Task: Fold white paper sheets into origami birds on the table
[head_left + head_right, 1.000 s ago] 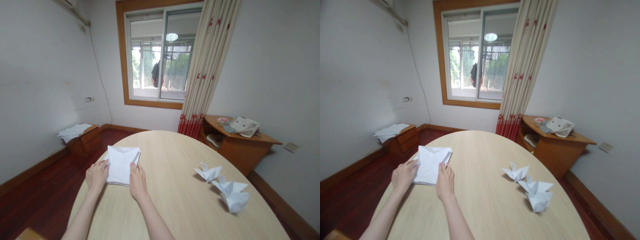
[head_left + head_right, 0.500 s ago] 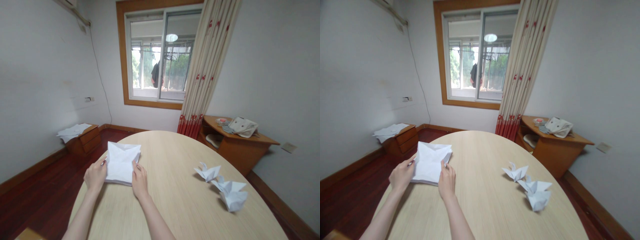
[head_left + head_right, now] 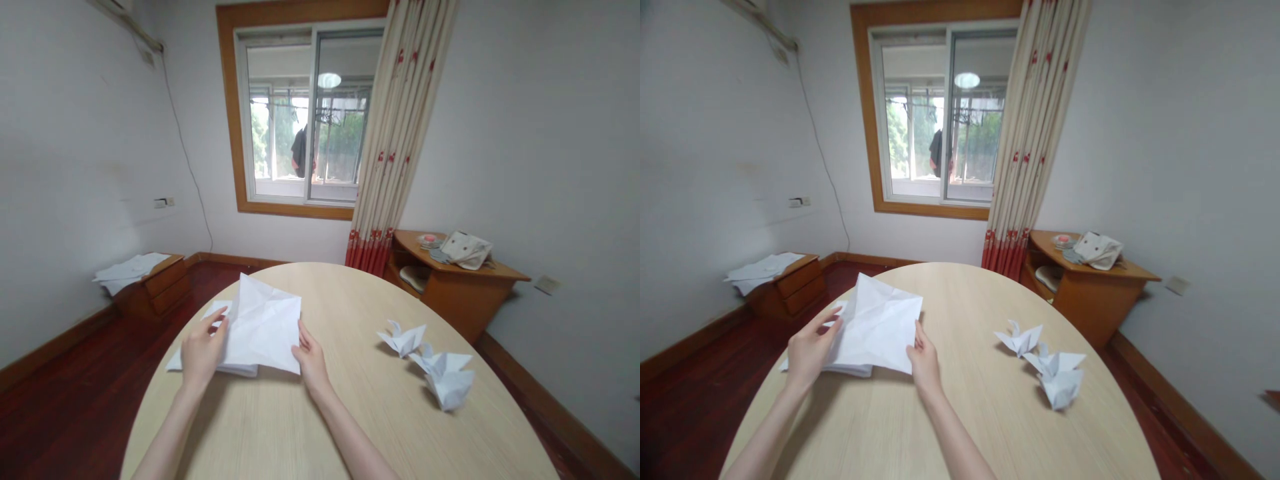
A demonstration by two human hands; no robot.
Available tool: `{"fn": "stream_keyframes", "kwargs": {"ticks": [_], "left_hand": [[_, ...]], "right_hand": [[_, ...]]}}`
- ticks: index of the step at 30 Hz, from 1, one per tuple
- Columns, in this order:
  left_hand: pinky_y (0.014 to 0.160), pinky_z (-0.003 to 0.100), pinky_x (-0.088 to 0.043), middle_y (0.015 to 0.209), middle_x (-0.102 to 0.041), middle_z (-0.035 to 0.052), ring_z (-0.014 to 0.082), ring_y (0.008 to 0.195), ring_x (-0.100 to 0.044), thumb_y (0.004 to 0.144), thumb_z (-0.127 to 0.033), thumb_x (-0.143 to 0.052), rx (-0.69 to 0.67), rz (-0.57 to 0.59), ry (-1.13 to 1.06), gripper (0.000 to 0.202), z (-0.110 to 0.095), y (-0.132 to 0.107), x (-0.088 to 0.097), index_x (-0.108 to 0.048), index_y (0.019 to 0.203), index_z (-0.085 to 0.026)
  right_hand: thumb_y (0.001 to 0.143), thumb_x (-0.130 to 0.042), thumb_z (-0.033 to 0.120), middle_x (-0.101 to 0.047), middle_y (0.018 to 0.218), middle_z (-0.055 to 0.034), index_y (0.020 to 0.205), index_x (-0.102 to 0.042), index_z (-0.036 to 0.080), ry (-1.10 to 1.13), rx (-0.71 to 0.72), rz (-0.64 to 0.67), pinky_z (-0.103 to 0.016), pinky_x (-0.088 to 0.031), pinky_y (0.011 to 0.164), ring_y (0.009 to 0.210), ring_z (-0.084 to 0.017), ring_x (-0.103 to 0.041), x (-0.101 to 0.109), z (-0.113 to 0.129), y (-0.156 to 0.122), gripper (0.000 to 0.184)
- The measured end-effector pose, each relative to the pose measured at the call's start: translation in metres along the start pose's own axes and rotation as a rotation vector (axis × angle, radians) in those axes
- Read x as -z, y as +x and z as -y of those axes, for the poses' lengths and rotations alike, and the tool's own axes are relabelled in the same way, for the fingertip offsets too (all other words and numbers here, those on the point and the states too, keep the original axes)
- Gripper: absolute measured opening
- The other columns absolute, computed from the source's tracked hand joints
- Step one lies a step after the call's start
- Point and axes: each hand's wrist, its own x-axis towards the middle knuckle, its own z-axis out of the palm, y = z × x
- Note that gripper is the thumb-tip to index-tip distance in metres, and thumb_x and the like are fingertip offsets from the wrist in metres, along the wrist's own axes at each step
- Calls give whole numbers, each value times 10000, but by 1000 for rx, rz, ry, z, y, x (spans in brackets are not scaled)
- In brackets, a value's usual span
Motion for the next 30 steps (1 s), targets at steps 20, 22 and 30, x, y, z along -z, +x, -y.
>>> {"fn": "stream_keyframes", "kwargs": {"ticks": [20,22,30], "left_hand": [[845,347,-461,950,-555,72,212,863,-588,850,-218,-406,-139,751,-254,386,-24,-87,-49,-642,1152,-179],[823,339,-463,912,-562,65,211,843,-594,849,-217,-411,-119,797,-218,362,-26,-89,-48,-655,1112,-167],[839,354,-455,954,-611,88,241,939,-603,897,-206,-409,-306,773,64,299,-18,-94,-48,-663,1051,-163]], "right_hand": [[798,-460,411,-626,1128,-123,1081,-662,162,-795,-30,13,-389,-442,946,1041,-261,-583,134,42,-78,428],[821,-435,406,-621,1138,-121,1095,-653,169,-872,-35,27,-392,-414,982,1088,-262,-558,139,43,-84,423],[853,-432,307,-602,1123,-118,1071,-676,179,-1060,-20,93,-403,-404,992,1118,-263,-518,146,53,-91,351]]}}
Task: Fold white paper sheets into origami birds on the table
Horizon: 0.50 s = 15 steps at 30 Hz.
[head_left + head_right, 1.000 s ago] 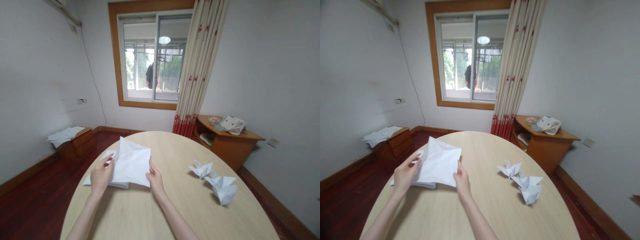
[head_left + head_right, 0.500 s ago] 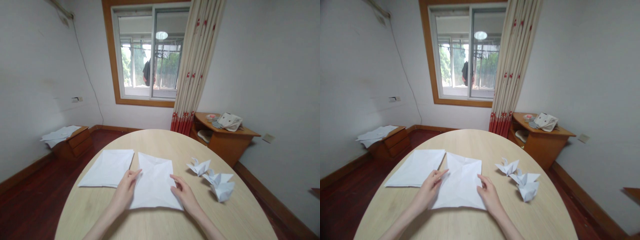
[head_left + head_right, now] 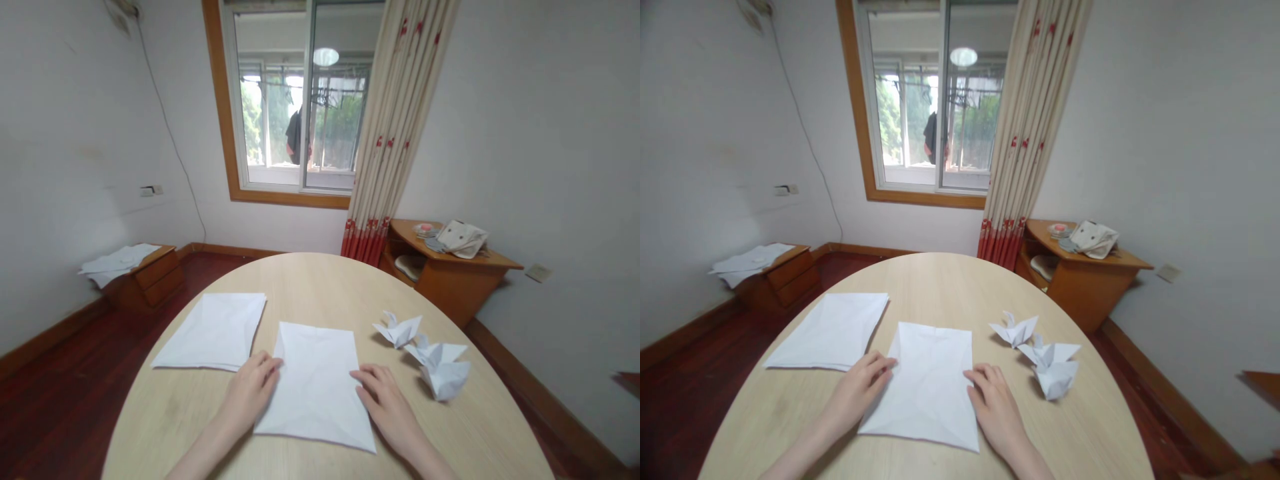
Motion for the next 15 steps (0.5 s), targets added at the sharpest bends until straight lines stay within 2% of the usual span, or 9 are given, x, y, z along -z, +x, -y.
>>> {"fn": "stream_keyframes", "kwargs": {"ticks": [7,9,12,15], "left_hand": [[731,377,-487,895,-616,86,249,829,-598,921,-187,-423,-174,-65,307,249,13,2,-8,-672,941,-183],[744,383,-498,920,-619,100,247,847,-596,921,-161,-399,-218,-87,276,274,17,4,-10,-673,901,-173],[855,387,-503,1058,-631,118,242,988,-593,900,-128,-391,-284,-92,120,292,24,6,-12,-678,931,-177],[981,378,-459,1205,-626,69,210,1131,-563,871,-91,-378,-302,18,-29,378,29,4,-11,-666,1071,-232]], "right_hand": [[864,-454,254,-591,1221,-109,1020,-703,217,-117,70,-60,-449,-388,1016,1178,-270,-489,-4,-9,3,297],[874,-455,249,-588,1266,-93,1006,-709,229,-122,123,-59,-471,-380,1020,1198,-270,-480,-4,-11,4,287],[883,-450,219,-615,1265,-67,1058,-703,252,-82,203,0,-479,-381,1020,1193,-254,-508,-2,-13,6,310],[862,-428,147,-617,1278,-38,1156,-668,284,-23,251,86,-481,-370,1039,1213,-236,-521,-1,-12,6,404]]}}
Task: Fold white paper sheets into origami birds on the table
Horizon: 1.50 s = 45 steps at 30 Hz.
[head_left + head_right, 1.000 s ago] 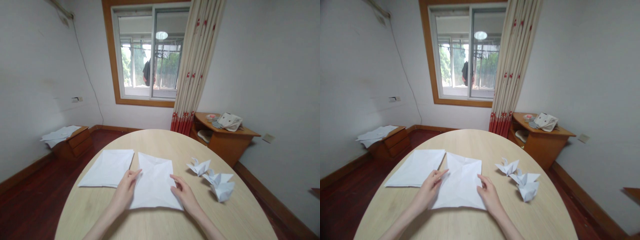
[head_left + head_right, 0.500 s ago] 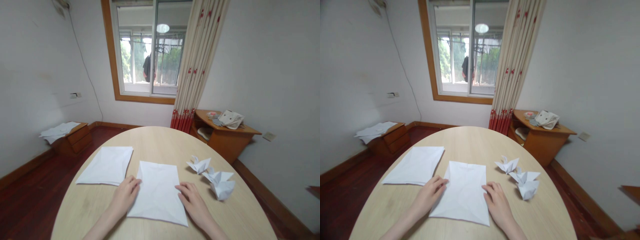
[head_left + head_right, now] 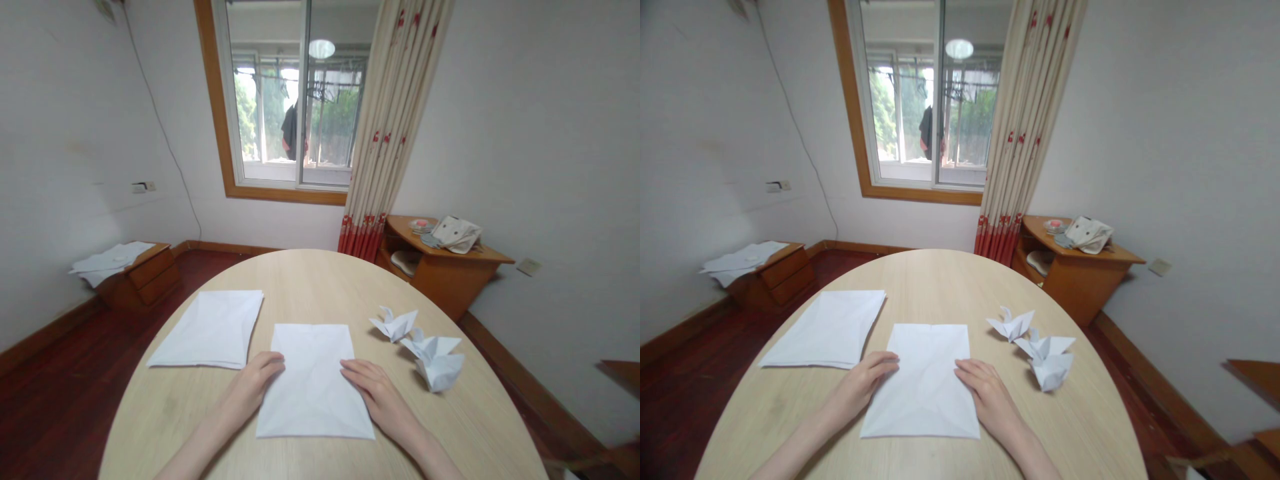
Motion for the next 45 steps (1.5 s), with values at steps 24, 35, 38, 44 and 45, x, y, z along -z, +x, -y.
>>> {"fn": "stream_keyframes", "kwargs": {"ticks": [24,35,38,44,45], "left_hand": [[1135,570,-89,1543,-52,130,348,1422,-81,622,-572,-761,30,551,16,1045,-35,-2,18,-241,1477,-271],[1148,518,-154,1532,-181,57,309,1408,-212,626,-245,-678,27,470,-40,862,-39,-2,25,-369,1429,-294],[1152,509,-155,1521,-226,50,300,1405,-225,613,-214,-638,31,488,-22,843,-43,0,27,-396,1418,-282],[1146,517,-178,1497,-299,39,296,1391,-274,608,-199,-598,33,467,-52,792,-44,0,30,-456,1383,-282],[1146,513,-187,1489,-319,36,293,1385,-289,609,-196,-594,39,460,-59,775,-43,-1,30,-475,1370,-282]], "right_hand": [[570,-789,528,-118,1544,-116,1467,-209,270,51,-65,524,-584,147,1082,1433,-330,-47,26,16,-4,1099],[594,-792,402,-127,1548,-89,1446,-250,333,65,-123,504,-564,148,1086,1437,-300,-54,27,22,-10,1012],[632,-767,355,-113,1550,-75,1442,-251,349,59,-146,522,-564,154,1083,1439,-281,-32,29,25,-10,961],[650,-765,446,-136,1546,-83,1419,-320,349,134,-158,533,-574,159,1079,1434,-298,-36,36,31,-9,894],[655,-761,456,-135,1546,-84,1419,-321,348,139,-161,536,-572,161,1079,1435,-295,-34,37,31,-9,888]]}}
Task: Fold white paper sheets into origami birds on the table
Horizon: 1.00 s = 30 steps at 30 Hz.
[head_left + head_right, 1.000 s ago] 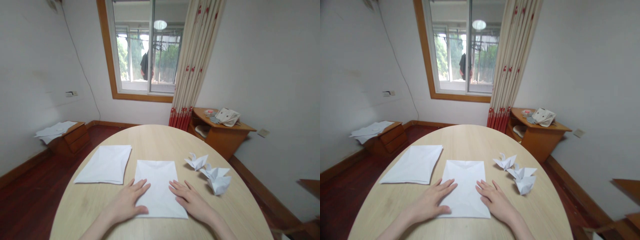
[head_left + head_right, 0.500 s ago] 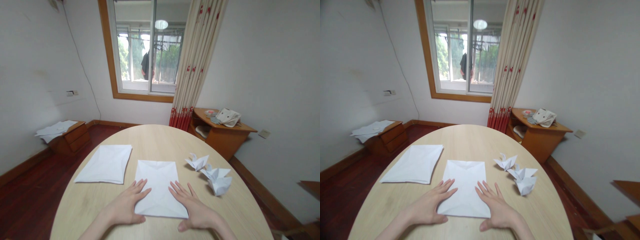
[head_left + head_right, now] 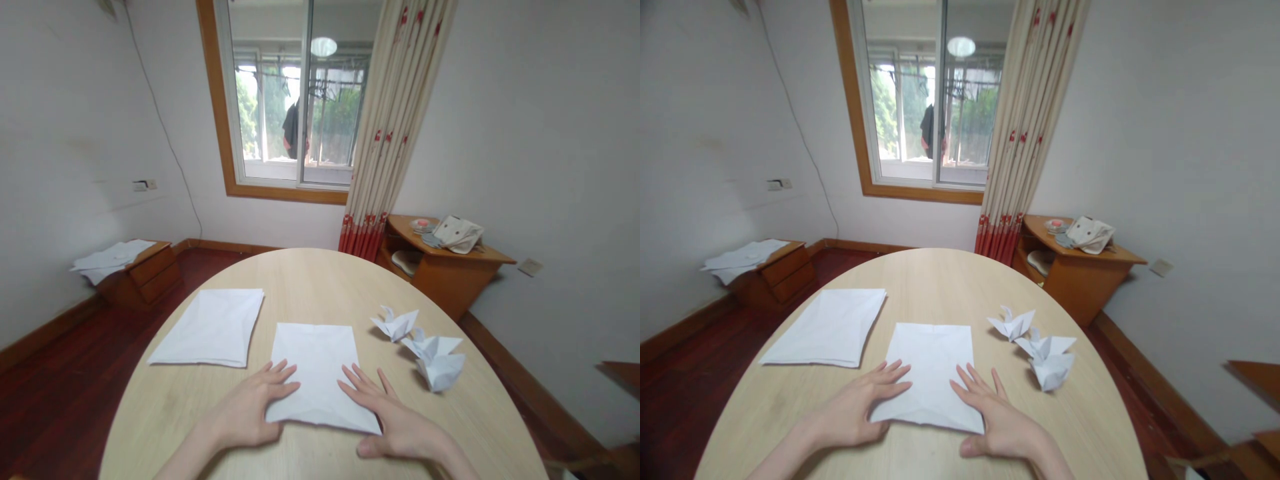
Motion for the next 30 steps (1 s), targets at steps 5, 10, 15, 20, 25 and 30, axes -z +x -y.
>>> {"fn": "stream_keyframes", "kwargs": {"ticks": [5,10,15,20,25,30], "left_hand": [[1129,471,-264,1402,-481,35,283,1317,-424,654,-196,-599,15,-53,-34,654,-3,-4,7,-561,1301,-279],[976,382,-443,1172,-680,8,263,1074,-629,736,-250,-614,5,-121,-56,482,-13,-7,17,-631,1214,-301],[842,327,-496,1020,-731,19,244,919,-676,807,-361,-602,41,-245,-53,402,-8,-10,15,-640,1202,-296],[900,318,-483,1162,-679,31,192,916,-676,875,-343,-547,-64,-411,-86,487,3,-8,7,-480,1355,-299],[919,335,-493,1254,-613,79,194,973,-656,910,-304,-520,-196,-615,-26,539,10,-4,-1,-355,1423,-277],[972,393,-469,1316,-536,125,256,1181,-535,924,-285,-524,-253,-845,184,559,11,2,-7,-313,1440,-240]], "right_hand": [[712,-724,458,-166,1541,-85,1402,-371,341,44,-2,-4,-574,134,1093,1436,-280,-56,5,2,-5,784],[772,-679,485,-345,1485,-93,1354,-474,307,123,40,-76,-578,65,1121,1406,-296,-231,11,1,-12,643],[807,-610,551,-420,1449,-112,1343,-509,257,175,59,-213,-547,-146,1138,1360,-307,-346,10,-3,-16,620],[819,-591,558,-378,1482,-105,1344,-512,264,117,143,-443,-535,-226,1122,1370,-314,-325,6,-2,-9,607],[825,-611,510,-557,1328,-99,1201,-617,257,-118,272,-747,-574,-192,1130,1315,-319,-406,-4,-10,4,454],[878,-584,344,-582,1236,-102,1263,-506,231,-337,443,-1117,-575,-282,1082,1216,-293,-497,-15,-18,17,409]]}}
